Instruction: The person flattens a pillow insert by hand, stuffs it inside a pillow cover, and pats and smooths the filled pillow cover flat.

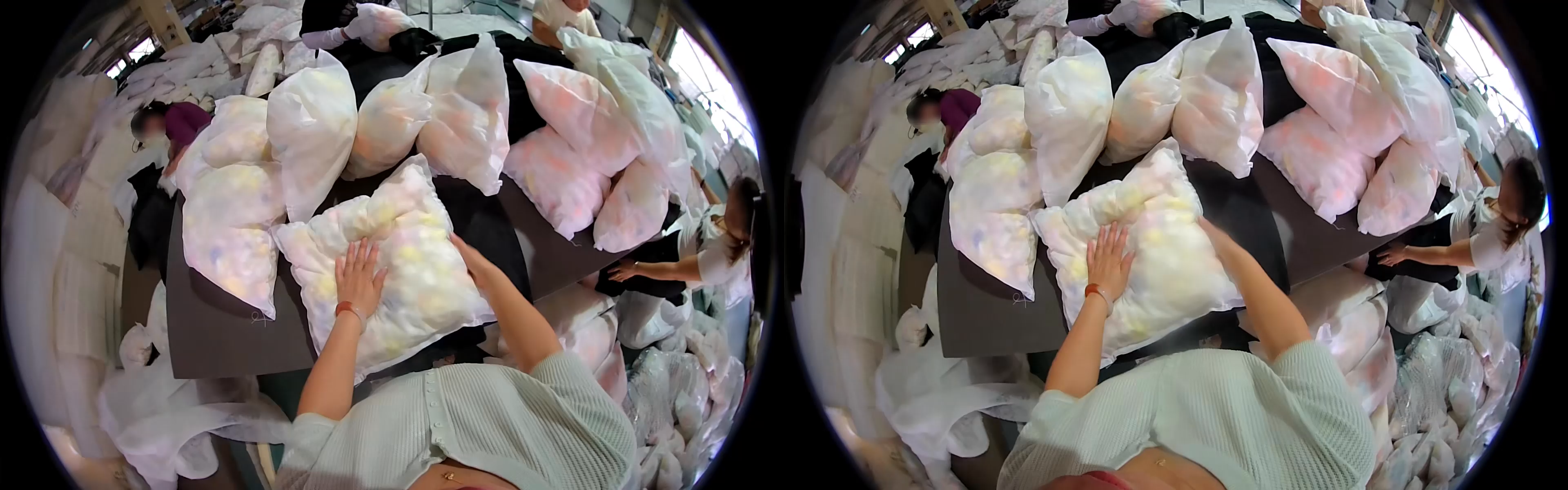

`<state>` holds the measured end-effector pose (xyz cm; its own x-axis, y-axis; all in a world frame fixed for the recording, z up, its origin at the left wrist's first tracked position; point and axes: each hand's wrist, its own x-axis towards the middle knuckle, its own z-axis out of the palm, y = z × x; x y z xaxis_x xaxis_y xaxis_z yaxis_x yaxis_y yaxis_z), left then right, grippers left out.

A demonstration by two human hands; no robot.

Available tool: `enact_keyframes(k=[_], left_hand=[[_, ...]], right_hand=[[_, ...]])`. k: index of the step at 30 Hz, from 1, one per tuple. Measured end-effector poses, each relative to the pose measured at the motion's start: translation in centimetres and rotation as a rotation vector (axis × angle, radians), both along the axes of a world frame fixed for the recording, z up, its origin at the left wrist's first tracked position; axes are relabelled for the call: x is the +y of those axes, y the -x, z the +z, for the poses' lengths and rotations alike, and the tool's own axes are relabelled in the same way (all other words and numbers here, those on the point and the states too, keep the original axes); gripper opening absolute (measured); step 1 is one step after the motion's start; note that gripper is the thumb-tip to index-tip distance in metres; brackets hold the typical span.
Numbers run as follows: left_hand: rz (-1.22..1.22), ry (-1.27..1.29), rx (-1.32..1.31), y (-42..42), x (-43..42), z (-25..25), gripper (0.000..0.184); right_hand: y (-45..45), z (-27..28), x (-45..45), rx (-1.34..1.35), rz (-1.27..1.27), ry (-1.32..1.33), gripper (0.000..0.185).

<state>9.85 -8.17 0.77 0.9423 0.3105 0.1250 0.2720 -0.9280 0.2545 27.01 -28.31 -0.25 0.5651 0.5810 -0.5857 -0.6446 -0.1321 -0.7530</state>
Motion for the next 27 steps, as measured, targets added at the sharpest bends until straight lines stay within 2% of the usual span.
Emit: enact_keyframes(k=[3,4,6,7,9,10,12,13,15,16,19,20,21,22,24,25,27], left_hand=[[-0.012,-0.023,-0.038,0.0,0.2,-0.3,0.053],[-0.02,-0.011,-0.009,0.2,-0.1,0.5,0.053],[-0.05,-0.076,-0.175,0.3,-1.3,4.1,0.05],[-0.072,-0.055,-0.139,0.3,-2.5,5.7,0.05],[-0.111,0.285,-0.201,-0.1,-5.0,7.9,0.048],[-0.148,0.166,-0.294,-0.5,-5.9,6.3,0.052],[-0.168,0.154,-0.271,-0.5,-7.1,5.7,0.054],[-0.178,0.143,-0.253,-0.6,-7.4,5.8,0.056],[-0.156,0.197,-0.248,-0.6,-7.2,5.7,0.06],[-0.116,0.248,-0.203,-0.6,-6.4,5.3,0.059],[-0.069,0.335,-0.19,-0.2,-4.7,4.2,0.054],[-0.01,0.441,-0.192,0.1,-4.5,3.9,0.049],[0.052,0.548,-0.197,0.3,-4.3,3.7,0.043],[0.058,0.546,-0.194,0.4,-4.3,3.3,0.043],[0.026,0.398,-0.488,0.6,-4.5,2.6,0.034],[0.029,0.396,-0.487,0.9,-5.0,3.6,0.034],[-0.042,0.105,-0.386,1.8,-6.3,6.4,0.028]], right_hand=[[1.8,-2.7,-4.6,0.099,0.077,-0.028,0.066],[2.6,-3.3,-5.9,0.256,0.038,-0.223,0.066],[4.7,-3.3,-7.6,0.509,-0.046,-0.598,0.063],[5.7,-4.0,-8.1,0.538,-0.083,-0.586,0.063],[7.5,-5.2,-7.8,0.042,-0.208,-0.406,0.056],[8.0,-4.4,-6.9,0.055,-0.227,-0.4,0.056],[8.1,-1.5,-4.5,0.395,-0.151,-0.743,0.047],[7.9,-1.6,-4.0,0.398,-0.161,-0.751,0.047],[8.4,-2.2,-3.6,0.673,-0.188,-0.979,0.04],[8.9,-2.6,-3.5,0.684,-0.197,-0.986,0.04],[9.3,-2.3,-2.3,0.108,-0.263,-0.772,0.037],[9.2,-1.7,-2.5,0.267,-0.294,-0.768,0.035],[9.1,-2.2,-2.4,0.271,-0.293,-0.77,0.035],[8.8,-2.7,-2.2,-0.278,-0.166,-0.552,0.033],[7.9,-1.8,-2.7,-0.804,0.082,-0.359,0.024],[8.0,-2.0,-2.6,-0.802,0.084,-0.361,0.024],[7.8,-2.4,-2.7,-0.45,-0.047,-0.497,0.021]])
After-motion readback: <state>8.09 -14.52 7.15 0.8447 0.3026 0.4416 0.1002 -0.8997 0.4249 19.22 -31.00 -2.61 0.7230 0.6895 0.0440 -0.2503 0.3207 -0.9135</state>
